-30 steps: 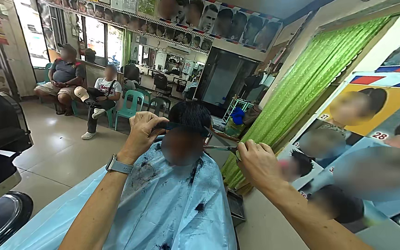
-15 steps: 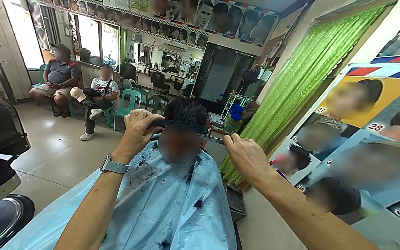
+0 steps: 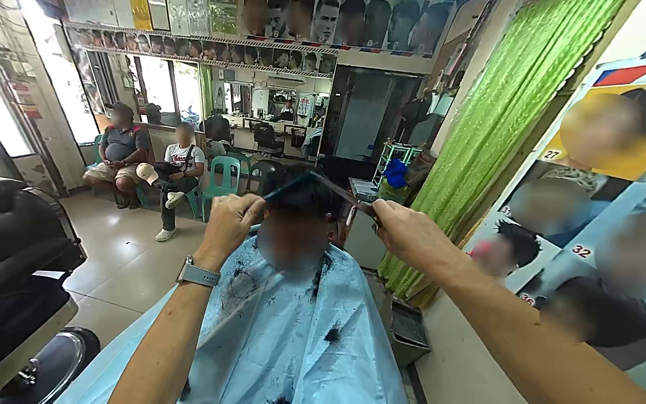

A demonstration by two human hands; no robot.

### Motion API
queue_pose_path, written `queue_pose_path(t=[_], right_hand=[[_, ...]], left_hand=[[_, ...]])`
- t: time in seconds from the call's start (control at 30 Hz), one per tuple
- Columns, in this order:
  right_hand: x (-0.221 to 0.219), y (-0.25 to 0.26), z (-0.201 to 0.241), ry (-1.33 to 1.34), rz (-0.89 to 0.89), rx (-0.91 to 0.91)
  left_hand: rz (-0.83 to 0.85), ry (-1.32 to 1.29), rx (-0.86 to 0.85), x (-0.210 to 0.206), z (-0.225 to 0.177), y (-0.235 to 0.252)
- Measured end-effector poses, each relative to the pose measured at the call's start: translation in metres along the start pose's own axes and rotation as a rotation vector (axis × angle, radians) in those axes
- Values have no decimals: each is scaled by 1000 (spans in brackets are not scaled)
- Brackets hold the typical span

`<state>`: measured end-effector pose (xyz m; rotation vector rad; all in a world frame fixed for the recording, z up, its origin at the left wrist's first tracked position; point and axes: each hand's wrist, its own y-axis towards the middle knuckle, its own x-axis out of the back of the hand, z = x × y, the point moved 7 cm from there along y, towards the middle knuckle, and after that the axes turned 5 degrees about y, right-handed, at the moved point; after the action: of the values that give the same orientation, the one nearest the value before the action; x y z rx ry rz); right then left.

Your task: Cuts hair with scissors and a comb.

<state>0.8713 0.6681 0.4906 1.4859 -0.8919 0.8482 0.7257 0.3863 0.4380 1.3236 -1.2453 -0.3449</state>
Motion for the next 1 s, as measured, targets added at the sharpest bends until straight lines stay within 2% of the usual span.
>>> queue_pose_path(t=[0.1, 0.2, 0.27, 0.33, 0.43, 0.57, 0.67, 0.77, 1.0], right_hand=[[-2, 6, -20, 113, 1, 36], [-21, 11, -21, 130, 67, 120], [-38, 14, -13, 62, 163, 165], [-54, 17, -10, -20, 210, 188], [-64, 23, -12, -65, 136, 182], [-53, 10, -22, -70, 16, 236], [-49, -2, -34, -58, -13, 265], [-44, 4, -39, -66, -64, 269], [-33, 14, -24, 41, -102, 279]], left_hand=[[114, -18, -94, -20, -13, -19], [212, -1, -201, -31, -26, -41], [189, 12, -193, -23, -24, -45], [75, 67, -120, -4, -16, -39], [-54, 91, -51, 16, -16, -34], [102, 104, -130, 4, -19, -28], [35, 168, -97, 18, -15, -11], [-18, 186, -111, 33, -30, 2], [-19, 192, -114, 44, -58, 17]])
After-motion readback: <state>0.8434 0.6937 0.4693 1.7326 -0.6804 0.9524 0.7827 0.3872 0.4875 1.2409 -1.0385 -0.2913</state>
